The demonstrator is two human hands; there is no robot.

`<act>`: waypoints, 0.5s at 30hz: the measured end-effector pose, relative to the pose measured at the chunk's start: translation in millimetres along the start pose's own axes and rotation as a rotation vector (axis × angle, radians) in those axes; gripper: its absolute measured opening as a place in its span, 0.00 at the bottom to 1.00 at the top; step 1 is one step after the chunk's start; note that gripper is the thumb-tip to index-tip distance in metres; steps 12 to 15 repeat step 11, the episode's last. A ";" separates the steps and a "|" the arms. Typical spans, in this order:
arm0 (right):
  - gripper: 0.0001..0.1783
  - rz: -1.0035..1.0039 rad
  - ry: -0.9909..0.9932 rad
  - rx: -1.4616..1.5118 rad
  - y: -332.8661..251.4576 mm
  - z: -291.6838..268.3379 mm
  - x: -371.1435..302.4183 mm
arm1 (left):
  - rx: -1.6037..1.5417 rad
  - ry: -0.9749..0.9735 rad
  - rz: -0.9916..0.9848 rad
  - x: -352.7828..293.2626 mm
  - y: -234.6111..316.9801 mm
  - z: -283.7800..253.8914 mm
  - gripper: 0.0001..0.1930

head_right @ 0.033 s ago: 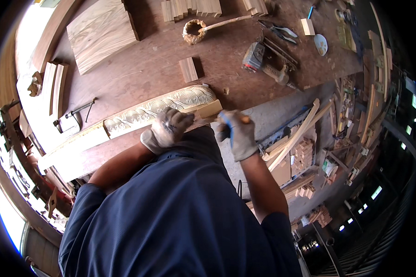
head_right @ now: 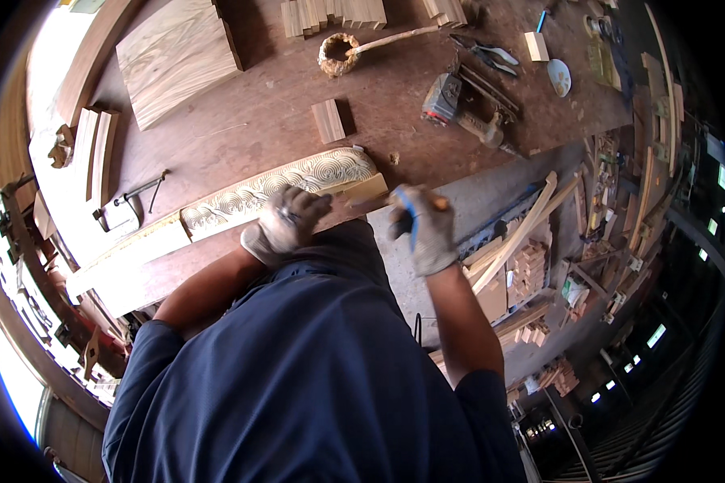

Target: The person assembles a wooden piece by applying glue to a small block and attaching it to a long plank. They use a nail gun to secure the block and a chisel to trim the excess wood flush with the plank's surface.

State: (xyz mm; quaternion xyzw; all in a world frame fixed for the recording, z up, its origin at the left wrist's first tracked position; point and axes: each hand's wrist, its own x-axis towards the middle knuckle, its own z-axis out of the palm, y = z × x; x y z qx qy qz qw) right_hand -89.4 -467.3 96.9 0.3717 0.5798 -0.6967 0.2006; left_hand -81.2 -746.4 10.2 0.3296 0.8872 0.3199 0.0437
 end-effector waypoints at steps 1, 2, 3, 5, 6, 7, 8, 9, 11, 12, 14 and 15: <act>0.08 -0.148 0.074 -0.197 -8.5 -2.9 4.9 | -0.028 0.012 -0.073 -6.4 -7.1 1.5 0.16; 0.07 -0.236 0.072 -0.336 -17.2 -0.1 7.0 | -0.011 -0.015 -0.128 -13.2 -17.0 4.5 0.18; 0.07 -0.309 0.025 -0.391 -16.0 0.2 16.2 | 0.005 0.084 -0.163 -17.0 -26.6 10.0 0.20; 0.10 -0.455 -0.021 -0.565 -9.5 -4.0 31.1 | 0.027 0.203 -0.228 -12.2 -34.9 4.5 0.26; 0.11 -0.530 -0.024 -0.681 -4.4 -6.9 38.5 | 0.029 0.222 -0.260 -8.7 -36.5 3.3 0.25; 0.12 -0.600 -0.033 -0.798 -1.1 -6.8 42.6 | 0.031 0.238 -0.299 -8.8 -37.0 2.1 0.25; 0.13 -0.594 -0.045 -0.812 0.7 -7.0 45.3 | 0.034 0.253 -0.339 -9.4 -37.4 1.2 0.25; 0.13 -0.589 -0.056 -0.825 1.6 -6.6 47.1 | 0.031 0.225 -0.369 -15.8 -41.2 6.2 0.29; 0.13 -0.597 -0.074 -0.876 3.2 -5.8 46.5 | 0.010 0.195 -0.366 -24.9 -47.1 13.4 0.29; 0.13 -0.597 -0.074 -0.876 3.2 -5.8 46.5 | 0.010 0.195 -0.366 -24.9 -47.1 13.4 0.29; 0.13 -0.597 -0.074 -0.876 3.2 -5.8 46.5 | 0.010 0.195 -0.366 -24.9 -47.1 13.4 0.29; 0.13 -0.597 -0.074 -0.876 3.2 -5.8 46.5 | 0.010 0.195 -0.366 -24.9 -47.1 13.4 0.29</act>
